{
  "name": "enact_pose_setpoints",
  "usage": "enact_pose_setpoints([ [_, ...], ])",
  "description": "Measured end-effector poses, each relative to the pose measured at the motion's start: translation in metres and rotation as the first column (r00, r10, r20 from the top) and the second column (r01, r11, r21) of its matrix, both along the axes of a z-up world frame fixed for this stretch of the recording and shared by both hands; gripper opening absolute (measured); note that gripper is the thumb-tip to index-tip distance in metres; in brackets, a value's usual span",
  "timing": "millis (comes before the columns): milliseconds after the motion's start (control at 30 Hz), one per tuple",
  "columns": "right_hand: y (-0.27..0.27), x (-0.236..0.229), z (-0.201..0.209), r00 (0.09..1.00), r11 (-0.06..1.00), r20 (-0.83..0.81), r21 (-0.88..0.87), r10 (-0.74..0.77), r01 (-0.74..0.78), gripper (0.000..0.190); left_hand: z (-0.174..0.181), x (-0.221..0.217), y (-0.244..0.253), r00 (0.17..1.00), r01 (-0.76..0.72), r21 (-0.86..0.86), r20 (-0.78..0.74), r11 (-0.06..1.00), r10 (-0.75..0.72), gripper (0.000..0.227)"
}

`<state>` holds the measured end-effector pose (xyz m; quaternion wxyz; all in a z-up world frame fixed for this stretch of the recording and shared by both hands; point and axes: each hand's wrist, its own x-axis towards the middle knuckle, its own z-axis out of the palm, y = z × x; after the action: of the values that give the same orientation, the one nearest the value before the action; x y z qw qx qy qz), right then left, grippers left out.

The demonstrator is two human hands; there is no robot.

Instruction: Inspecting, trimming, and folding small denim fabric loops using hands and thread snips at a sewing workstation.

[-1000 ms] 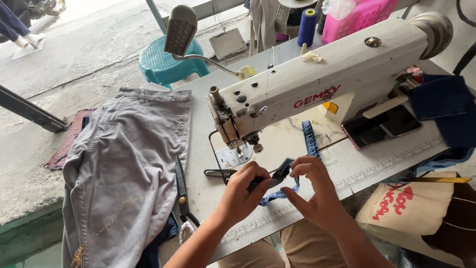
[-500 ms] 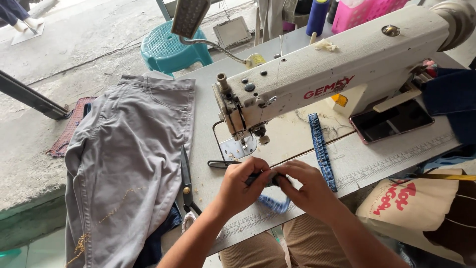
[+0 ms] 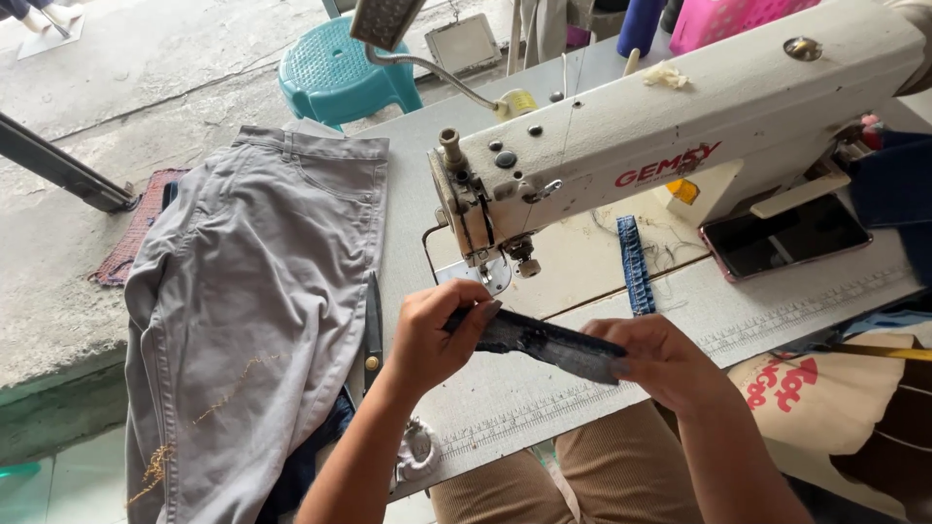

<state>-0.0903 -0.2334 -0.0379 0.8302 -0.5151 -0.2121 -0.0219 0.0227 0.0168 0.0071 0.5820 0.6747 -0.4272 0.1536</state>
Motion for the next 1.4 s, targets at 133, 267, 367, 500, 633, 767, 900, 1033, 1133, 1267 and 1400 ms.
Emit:
enact_pose_setpoints([
  [133,-0.022,0.001,-0.055,0.990,0.990,0.016,0.018,-0.137,0.137,0.012,0.016,0.000,0.001,0.956,-0.146,0.141,0.276,0.979,0.103,0.005],
  [267,-0.013,-0.017,-0.037,0.879,0.926,-0.311,-0.011,-0.361,0.376,0.030,0.024,-0.016,-0.003,0.899,-0.106,0.219,0.437,0.970,0.000,0.012],
  [367,0.002,-0.015,-0.051,0.923,0.946,-0.279,0.107,-0.266,0.305,0.041,0.028,-0.027,-0.011,0.912,-0.040,0.157,0.408,0.987,-0.028,0.007],
  [500,0.035,-0.005,-0.023,0.931,0.962,-0.254,0.008,-0.261,0.271,0.055,0.014,-0.026,-0.014,0.960,0.000,0.132,0.276,0.991,-0.037,0.009],
  [633,0.051,0.000,-0.028,0.899,0.940,-0.281,-0.037,-0.336,0.340,0.061,0.003,-0.019,-0.016,0.977,-0.045,0.222,0.212,0.974,-0.004,0.009],
  [767,0.056,0.004,-0.025,0.863,0.897,-0.248,-0.112,-0.441,0.427,0.062,-0.002,-0.013,-0.018,0.951,-0.132,0.242,0.303,0.961,0.054,0.008],
  [900,0.066,0.007,-0.029,0.816,0.827,-0.149,-0.188,-0.558,0.530,0.055,0.001,-0.014,-0.023,0.929,-0.171,0.267,0.364,0.949,0.065,0.004],
  [1033,0.071,0.010,-0.033,0.721,0.656,0.150,-0.321,-0.677,0.683,0.042,-0.006,-0.013,-0.028,0.914,-0.202,0.291,0.400,0.935,0.072,0.004],
  [1133,0.070,0.012,-0.043,0.705,0.621,0.214,-0.351,-0.676,0.701,0.039,-0.012,-0.010,-0.030,0.908,-0.226,0.307,0.411,0.925,0.086,0.009],
  [1267,0.069,0.013,-0.045,0.731,0.660,0.221,-0.320,-0.645,0.679,0.038,-0.011,-0.011,-0.031,0.868,-0.266,0.317,0.491,0.910,0.082,0.009],
  [1400,0.050,0.007,-0.047,0.782,0.751,0.026,-0.262,-0.623,0.606,0.036,0.003,-0.010,-0.020,0.783,-0.372,0.252,0.602,0.893,0.156,0.011],
])
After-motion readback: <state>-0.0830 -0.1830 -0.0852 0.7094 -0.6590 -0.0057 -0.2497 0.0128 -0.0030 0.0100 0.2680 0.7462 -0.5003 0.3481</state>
